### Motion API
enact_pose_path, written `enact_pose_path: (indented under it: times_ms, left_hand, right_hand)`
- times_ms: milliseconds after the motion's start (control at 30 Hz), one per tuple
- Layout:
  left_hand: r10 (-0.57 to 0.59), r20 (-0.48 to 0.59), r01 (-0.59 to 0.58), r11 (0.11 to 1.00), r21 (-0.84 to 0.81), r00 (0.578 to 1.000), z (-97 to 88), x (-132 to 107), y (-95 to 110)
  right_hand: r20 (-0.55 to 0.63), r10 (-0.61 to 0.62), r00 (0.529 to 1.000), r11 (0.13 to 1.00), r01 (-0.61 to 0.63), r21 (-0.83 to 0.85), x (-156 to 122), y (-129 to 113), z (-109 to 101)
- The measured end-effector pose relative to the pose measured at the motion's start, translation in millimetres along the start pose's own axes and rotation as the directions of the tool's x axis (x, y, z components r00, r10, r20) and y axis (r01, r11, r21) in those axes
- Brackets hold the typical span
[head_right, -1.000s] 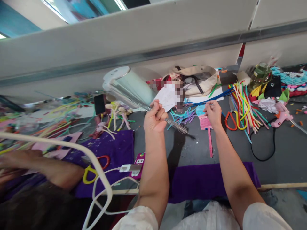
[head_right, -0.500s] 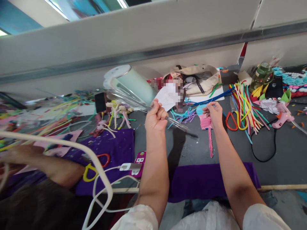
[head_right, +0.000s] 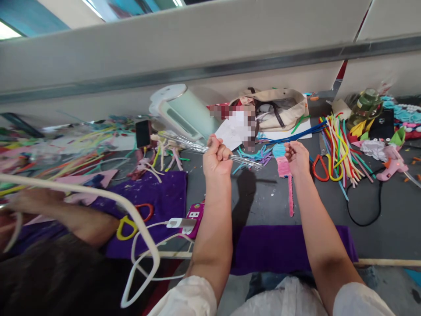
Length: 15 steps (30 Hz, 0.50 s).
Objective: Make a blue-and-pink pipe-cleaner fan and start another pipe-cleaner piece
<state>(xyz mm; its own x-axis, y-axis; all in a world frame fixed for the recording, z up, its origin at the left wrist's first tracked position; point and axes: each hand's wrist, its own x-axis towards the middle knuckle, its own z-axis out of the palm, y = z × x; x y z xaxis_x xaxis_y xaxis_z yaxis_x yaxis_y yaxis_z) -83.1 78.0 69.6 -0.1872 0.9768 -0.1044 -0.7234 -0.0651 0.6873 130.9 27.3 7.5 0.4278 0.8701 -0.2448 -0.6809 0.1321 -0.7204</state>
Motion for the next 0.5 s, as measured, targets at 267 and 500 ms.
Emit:
enact_pose_path:
  times_ms: [267,500]
  left_hand:
    - [-0.014,0.003,0.014,1.000,0.026,1.000,-2.0,1,-15]
    - [-0.142,0.020,0.142,0.990,-0.008,0.990,1.8,-2,-6]
  right_hand:
    - [-0.035,-0.161,0.986,0.987,0.161,0.001,1,5,-1]
    - [-0.045,-0.274,0.961,0.961,0.275,0.011,-1,-15,-1]
